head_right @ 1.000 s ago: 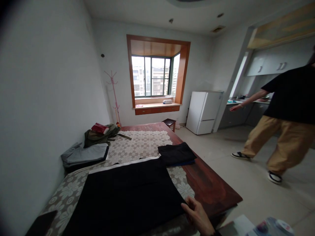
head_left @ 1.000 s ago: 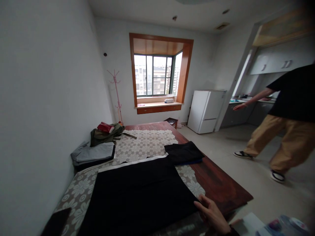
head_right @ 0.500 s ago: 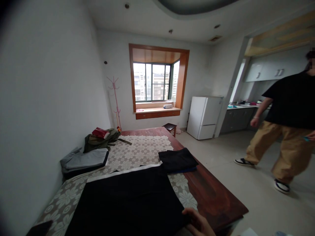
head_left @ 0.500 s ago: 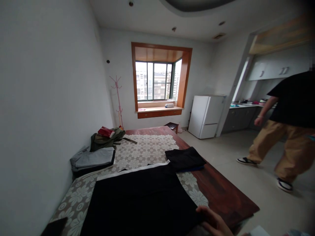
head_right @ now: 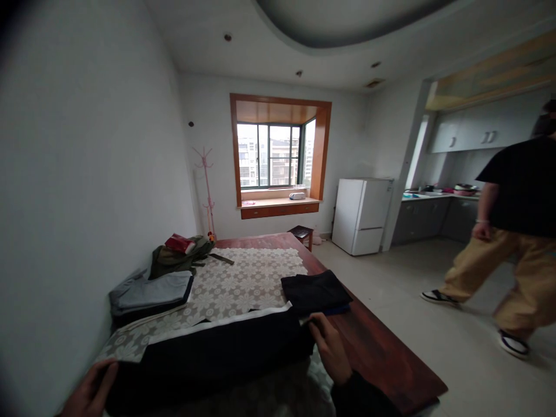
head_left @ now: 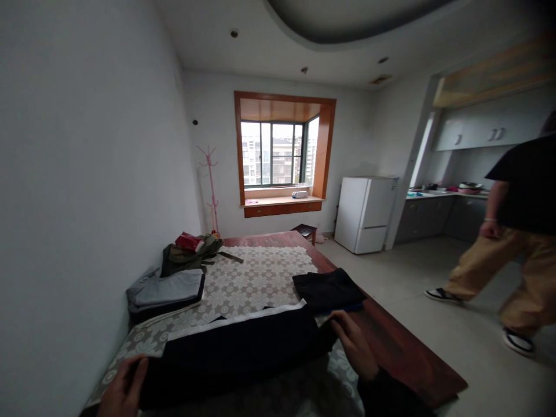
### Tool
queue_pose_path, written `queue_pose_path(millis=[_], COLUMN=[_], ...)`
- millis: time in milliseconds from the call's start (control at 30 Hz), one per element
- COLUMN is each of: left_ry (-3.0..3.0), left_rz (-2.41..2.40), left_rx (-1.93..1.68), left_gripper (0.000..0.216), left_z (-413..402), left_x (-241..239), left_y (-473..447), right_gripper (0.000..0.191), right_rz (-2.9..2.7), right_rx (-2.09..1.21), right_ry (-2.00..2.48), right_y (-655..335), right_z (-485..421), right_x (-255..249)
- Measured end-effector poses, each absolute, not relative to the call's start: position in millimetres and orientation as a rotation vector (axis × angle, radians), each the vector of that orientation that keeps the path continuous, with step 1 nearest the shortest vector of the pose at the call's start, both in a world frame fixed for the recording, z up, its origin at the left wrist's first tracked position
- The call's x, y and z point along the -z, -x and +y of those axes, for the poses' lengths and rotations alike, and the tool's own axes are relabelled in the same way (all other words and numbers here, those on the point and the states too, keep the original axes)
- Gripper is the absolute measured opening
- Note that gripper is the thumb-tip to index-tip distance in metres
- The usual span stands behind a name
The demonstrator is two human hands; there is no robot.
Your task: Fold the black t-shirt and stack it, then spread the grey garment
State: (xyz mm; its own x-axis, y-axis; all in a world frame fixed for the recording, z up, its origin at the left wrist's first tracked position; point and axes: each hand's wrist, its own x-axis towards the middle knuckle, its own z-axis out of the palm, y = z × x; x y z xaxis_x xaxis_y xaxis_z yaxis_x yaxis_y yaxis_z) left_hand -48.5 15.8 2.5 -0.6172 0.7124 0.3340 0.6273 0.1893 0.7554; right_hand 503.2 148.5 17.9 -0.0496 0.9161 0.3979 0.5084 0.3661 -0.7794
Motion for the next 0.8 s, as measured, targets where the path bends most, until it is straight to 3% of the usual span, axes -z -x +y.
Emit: queue_pose_path(millis=[100,200,333,467,600,700,800], left_ry=[-1.356,-1.366,-1.432,-1.571,-1.944,-2.256,-2.284], left_rz=[2.486,2.548,2.594,2.636,2.525,2.294,2.238], left_rx=[-1.230,-1.059,-0.812,-0.737,-0.630,-0.452,-0.384], left_gripper=[0.052,0.048,0.042,0.043,0.049,0.051,0.055], left_z=[73.3,110.7,119.5,111.8,116.2,126.9,133.9], left_x=[-23.3,-19.1,-3.7,-5.4,-6.0,7.9,28.6], left_y=[35.4,30.2,33.7,28.6,-24.6,-87.4,-131.0], right_gripper=[0.035,0.030,0.023,0.029,0.045,0.045,0.054], right_rz=[-1.853,-1.919,-2.027,-2.098,-2.264,-2.488,-2.564], right_rx=[-0.285,-0.218,-0.173,-0.068,0.008,-0.124,-0.266], right_ry=[1.607,1.773,1.848,1.866,1.654,1.311,1.246], right_y=[-466.6,-436.3,-421.0,-423.1,-386.5,-332.5,-293.9], right_z=[205.1,243.7,259.2,256.2,237.0,213.5,195.8], right_x=[-23.7,-14.7,4.0,8.1,4.5,12.8,30.5])
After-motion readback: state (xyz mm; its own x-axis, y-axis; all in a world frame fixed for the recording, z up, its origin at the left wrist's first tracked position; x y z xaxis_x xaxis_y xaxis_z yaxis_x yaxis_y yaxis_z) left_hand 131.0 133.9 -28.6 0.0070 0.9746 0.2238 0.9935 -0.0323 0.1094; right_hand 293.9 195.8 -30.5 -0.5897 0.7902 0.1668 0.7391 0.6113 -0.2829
